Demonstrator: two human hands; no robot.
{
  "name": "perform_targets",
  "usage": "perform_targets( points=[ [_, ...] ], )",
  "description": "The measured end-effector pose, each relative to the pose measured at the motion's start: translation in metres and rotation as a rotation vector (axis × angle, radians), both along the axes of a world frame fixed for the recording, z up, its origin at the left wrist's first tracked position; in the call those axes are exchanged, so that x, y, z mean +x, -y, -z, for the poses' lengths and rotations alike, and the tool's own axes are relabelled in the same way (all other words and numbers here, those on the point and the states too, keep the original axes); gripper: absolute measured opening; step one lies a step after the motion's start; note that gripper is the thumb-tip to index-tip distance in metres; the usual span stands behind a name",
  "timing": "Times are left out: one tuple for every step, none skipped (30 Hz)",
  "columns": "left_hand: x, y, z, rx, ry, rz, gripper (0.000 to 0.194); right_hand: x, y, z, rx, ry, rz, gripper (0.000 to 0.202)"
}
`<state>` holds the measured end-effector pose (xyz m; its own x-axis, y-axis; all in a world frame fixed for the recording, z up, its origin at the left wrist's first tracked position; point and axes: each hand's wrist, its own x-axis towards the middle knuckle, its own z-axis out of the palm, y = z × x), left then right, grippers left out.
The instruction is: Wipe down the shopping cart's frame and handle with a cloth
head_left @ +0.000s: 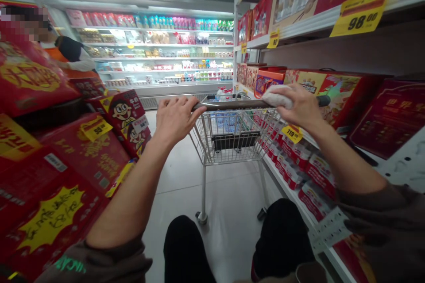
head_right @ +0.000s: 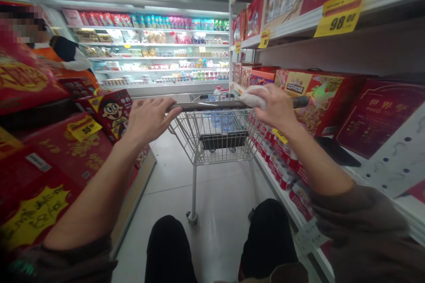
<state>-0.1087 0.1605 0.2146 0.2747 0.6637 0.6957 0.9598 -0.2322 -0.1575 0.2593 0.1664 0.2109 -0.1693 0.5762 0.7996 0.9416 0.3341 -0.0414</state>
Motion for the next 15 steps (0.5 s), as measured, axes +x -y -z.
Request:
perform_targets(
  points=[
    [-0.006, 0.001, 0.000, 0.007, -0.010, 0.001, 0.050, 0.019, 0.000, -0.001, 0.013, -0.031, 0.065, 0.046],
    [-0.011, 0.000, 0.000, 0.024, -0.001, -0.004, 0.050, 0.035, 0.000, -0.001, 0.020, -0.049, 0.132, 0.048],
    [-0.016, 0.000, 0.001, 0.045, 0.033, -0.015, 0.051, 0.048, -0.001, -0.001, 0.032, -0.070, 0.197, 0.048],
    [-0.020, -0.001, 0.002, 0.064, 0.091, -0.030, 0.053, 0.055, -0.002, -0.001, 0.042, -0.084, 0.245, 0.047],
    [-0.024, -0.003, 0.003, 0.080, 0.171, -0.042, 0.055, 0.057, -0.003, -0.002, 0.044, -0.094, 0.283, 0.045],
    [-0.026, -0.005, 0.005, 0.089, 0.260, -0.048, 0.058, 0.053, -0.004, -0.002, 0.047, -0.106, 0.307, 0.044],
    [-0.028, -0.007, 0.006, 0.091, 0.344, -0.047, 0.059, 0.044, -0.005, -0.003, 0.043, -0.114, 0.311, 0.044],
    [-0.027, -0.008, 0.008, 0.088, 0.414, -0.041, 0.061, 0.031, -0.006, -0.004, 0.037, -0.120, 0.299, 0.045],
    [-0.026, -0.009, 0.010, 0.084, 0.464, -0.033, 0.063, 0.012, -0.006, -0.005, 0.039, -0.133, 0.278, 0.046],
    [-0.023, -0.010, 0.011, 0.084, 0.498, -0.027, 0.066, -0.009, -0.006, -0.006, 0.018, -0.117, 0.229, 0.047],
    [-0.020, -0.009, 0.012, 0.088, 0.525, -0.023, 0.069, -0.034, -0.006, -0.007, 0.016, -0.112, 0.196, 0.044],
    [-0.016, -0.009, 0.013, 0.090, 0.548, -0.015, 0.072, -0.060, -0.005, -0.007, 0.011, -0.089, 0.143, 0.041],
    [-0.014, -0.008, 0.013, 0.093, 0.571, -0.002, 0.076, -0.087, -0.004, -0.008, 0.004, -0.071, 0.095, 0.040],
    [-0.013, -0.007, 0.014, 0.097, 0.594, 0.013, 0.079, -0.114, -0.002, -0.008, 0.001, -0.058, 0.054, 0.039],
    [-0.013, -0.006, 0.015, 0.103, 0.616, 0.029, 0.081, -0.139, 0.000, -0.008, -0.004, -0.039, 0.011, 0.039]
  ],
)
